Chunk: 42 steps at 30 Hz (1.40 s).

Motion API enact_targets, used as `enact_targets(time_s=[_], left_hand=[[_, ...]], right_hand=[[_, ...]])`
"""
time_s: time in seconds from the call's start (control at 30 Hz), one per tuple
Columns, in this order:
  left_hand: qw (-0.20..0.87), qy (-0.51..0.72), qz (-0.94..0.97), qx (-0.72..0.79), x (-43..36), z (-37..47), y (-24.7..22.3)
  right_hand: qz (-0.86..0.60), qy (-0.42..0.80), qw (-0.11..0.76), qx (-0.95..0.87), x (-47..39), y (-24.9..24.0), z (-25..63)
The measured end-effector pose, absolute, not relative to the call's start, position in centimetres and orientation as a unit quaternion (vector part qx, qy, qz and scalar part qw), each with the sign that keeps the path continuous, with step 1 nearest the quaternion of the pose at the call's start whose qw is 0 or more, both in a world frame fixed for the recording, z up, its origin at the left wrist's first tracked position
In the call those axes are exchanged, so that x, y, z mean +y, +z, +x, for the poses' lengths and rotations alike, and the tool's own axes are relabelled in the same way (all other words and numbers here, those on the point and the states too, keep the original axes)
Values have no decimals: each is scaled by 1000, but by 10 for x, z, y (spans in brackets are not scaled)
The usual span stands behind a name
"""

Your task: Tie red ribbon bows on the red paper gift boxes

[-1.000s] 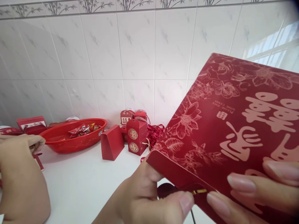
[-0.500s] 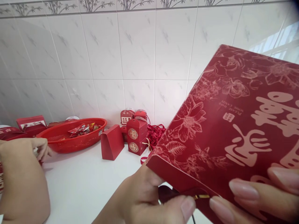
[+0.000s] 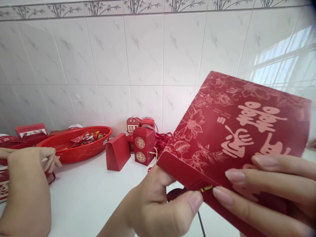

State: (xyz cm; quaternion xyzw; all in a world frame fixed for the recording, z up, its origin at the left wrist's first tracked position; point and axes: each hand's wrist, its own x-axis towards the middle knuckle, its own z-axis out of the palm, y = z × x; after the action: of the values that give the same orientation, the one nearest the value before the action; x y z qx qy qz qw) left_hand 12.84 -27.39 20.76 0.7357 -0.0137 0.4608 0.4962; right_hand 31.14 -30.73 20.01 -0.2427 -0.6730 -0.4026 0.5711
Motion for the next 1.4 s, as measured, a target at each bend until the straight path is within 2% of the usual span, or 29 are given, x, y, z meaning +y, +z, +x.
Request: enact_targets(time_s=[0.2, 0.47, 0.77, 0.87, 0.93, 1.0, 1.17, 1.23, 1.27, 1.3, 1.33, 1.4], left_hand=[[402, 453, 795, -27, -261, 129, 220], [422, 492, 761, 27, -269, 132, 217], [439, 458, 773, 2, -268, 129, 219], [433, 429, 793, -6, -267, 126, 223], [439, 409, 798, 45, -265, 121, 226], [444, 409, 787, 130, -262, 114, 231], [392, 525, 722, 223, -254, 90, 243], [382, 566, 699, 212, -254, 81, 247], [380, 580, 692, 202, -255, 76, 249], [378, 588, 688, 194, -255, 73, 249], [375, 596, 685, 187, -256, 69, 250], [369, 606, 678, 189, -257, 64, 250]], right_hand=[[-212, -379, 557, -708, -294, 204, 318], [-154, -356, 637, -666, -276, 206, 304], [-153, -350, 642, -665, -275, 205, 305], [-170, -298, 658, -670, -276, 206, 303], [-231, -227, 656, -682, -275, 207, 303], [-333, -122, 615, -704, -267, 207, 308], [-525, 142, 333, -771, -216, 193, 344], [-560, 241, 273, -744, -193, 182, 369], [-596, 262, 284, -704, -184, 175, 384], [-643, 258, 334, -639, -176, 170, 400], [-685, 225, 417, -554, -172, 164, 416], [-722, 154, 485, -469, -169, 157, 446]])
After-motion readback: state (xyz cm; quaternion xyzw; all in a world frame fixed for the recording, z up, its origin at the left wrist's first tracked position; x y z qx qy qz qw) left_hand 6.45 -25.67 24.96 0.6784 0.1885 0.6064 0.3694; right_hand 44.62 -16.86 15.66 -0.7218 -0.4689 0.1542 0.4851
